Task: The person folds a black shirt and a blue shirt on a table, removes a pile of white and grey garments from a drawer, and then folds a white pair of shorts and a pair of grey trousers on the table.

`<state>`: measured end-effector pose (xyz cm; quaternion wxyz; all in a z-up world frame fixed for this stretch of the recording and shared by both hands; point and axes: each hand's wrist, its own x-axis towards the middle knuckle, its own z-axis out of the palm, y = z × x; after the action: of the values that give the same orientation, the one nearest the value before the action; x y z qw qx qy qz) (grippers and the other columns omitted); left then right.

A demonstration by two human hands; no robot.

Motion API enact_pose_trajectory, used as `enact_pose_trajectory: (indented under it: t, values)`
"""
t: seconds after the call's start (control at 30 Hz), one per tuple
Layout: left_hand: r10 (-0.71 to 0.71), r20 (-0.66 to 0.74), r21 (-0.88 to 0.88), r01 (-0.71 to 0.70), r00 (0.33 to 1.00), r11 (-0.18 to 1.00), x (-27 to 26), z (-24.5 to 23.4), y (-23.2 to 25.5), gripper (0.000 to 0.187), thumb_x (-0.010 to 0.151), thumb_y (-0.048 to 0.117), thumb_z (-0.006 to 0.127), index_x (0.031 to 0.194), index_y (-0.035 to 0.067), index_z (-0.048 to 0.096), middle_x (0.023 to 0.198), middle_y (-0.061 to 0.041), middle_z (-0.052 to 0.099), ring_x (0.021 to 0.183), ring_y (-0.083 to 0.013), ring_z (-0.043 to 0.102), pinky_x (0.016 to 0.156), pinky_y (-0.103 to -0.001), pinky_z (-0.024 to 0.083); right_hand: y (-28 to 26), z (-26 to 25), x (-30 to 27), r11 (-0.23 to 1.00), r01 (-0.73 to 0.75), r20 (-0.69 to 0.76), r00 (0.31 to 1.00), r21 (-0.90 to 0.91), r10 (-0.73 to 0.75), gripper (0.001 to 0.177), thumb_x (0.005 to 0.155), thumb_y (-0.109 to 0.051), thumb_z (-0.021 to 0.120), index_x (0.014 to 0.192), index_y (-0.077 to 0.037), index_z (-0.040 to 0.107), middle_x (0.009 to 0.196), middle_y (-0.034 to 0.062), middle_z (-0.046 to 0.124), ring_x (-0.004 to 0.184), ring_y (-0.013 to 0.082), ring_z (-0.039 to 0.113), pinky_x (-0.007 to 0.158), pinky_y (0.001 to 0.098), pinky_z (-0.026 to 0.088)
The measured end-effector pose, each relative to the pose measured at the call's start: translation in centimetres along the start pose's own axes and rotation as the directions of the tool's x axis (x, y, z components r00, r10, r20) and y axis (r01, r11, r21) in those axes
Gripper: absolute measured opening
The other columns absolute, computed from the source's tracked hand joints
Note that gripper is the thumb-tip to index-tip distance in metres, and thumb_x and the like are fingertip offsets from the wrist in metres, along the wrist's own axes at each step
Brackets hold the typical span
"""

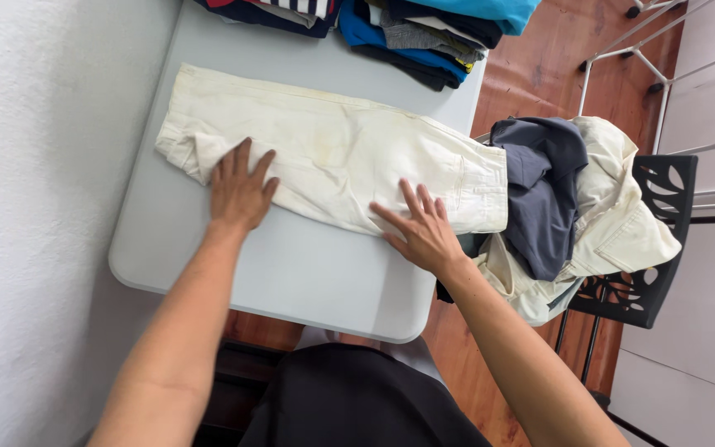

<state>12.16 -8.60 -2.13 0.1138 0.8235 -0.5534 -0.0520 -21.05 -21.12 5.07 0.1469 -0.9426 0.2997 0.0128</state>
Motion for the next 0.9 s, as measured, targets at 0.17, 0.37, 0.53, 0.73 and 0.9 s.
enact_pose_trajectory:
  t: [0.17,0.37,0.53,0.73,0.9]
  values:
    - [-0.072,-0.092,0.399,0.103,0.993,0.911,-0.9,-3.3,-5.3,0.05,0.103,0.017,0.066,0.151,0.024,0.053,0.166,-0.013,0.035,0.151,-0.0309,0.035,0.126,-0.052,0.032,-1.0,1.5,-0.1,0.986,-0.041,0.083,0.995,-0.162,0.055,0.067,0.084,-0.015,0.066,0.144,-0.041,0.057,0.164,0.0185,0.024,0.147,0.05,0.026,0.111,0.069,0.028]
    - [-0.252,0.096,-0.119,0.262,0.963,0.958,1.1,-7.9,-7.0,0.105,0.075,0.02,0.086,0.162,0.014,0.026,0.158,-0.018,0.036,0.146,-0.0372,0.035,0.109,-0.058,0.043,-4.4,2.6,1.8,0.99,-0.061,-0.057,0.996,0.126,0.069,0.045,0.089,-0.029,0.07,0.127,-0.006,0.063,0.127,0.0167,0.057,0.119,0.0371,0.054,0.102,0.051,0.048]
    - [-0.444,0.285,-0.008,0.465,0.85,0.885,2.2,-7.8,-7.7,0.101,0.071,0.022,0.092,0.151,0.014,0.031,0.156,-0.02,0.032,0.143,-0.0393,0.032,0.105,-0.053,0.045,-5.0,4.9,4.6,0.868,-0.256,-0.071,0.947,0.424,0.314,0.036,0.093,-0.033,0.071,0.114,-0.004,0.067,0.098,0.0162,0.066,0.09,0.0322,0.064,0.08,0.0447,0.053]
    - [-0.376,0.154,-0.469,0.402,0.914,0.786,0.0,-6.5,-11.6,0.058,0.079,0.016,0.084,0.132,0.008,0.062,0.144,-0.012,0.058,0.13,-0.03,0.057,0.109,-0.041,0.051,-3.8,5.9,6.4,0.695,-0.465,0.15,0.872,0.548,0.465,0.029,0.099,-0.033,0.063,0.112,-0.007,0.065,0.088,0.0106,0.069,0.084,0.0258,0.065,0.076,0.0413,0.052]
    - [-0.308,0.28,-0.554,0.415,0.909,0.722,-1.5,-10.0,-12.8,0.047,0.081,0.022,0.082,0.125,0.016,0.069,0.124,-0.002,0.072,0.123,-0.024,0.063,0.106,-0.042,0.049,-4.0,5.7,6.7,0.651,-0.519,0.211,0.844,0.554,0.493,0.028,0.1,-0.034,0.061,0.11,-0.008,0.063,0.081,0.0086,0.066,0.077,0.0237,0.059,0.072,0.0409,0.048]
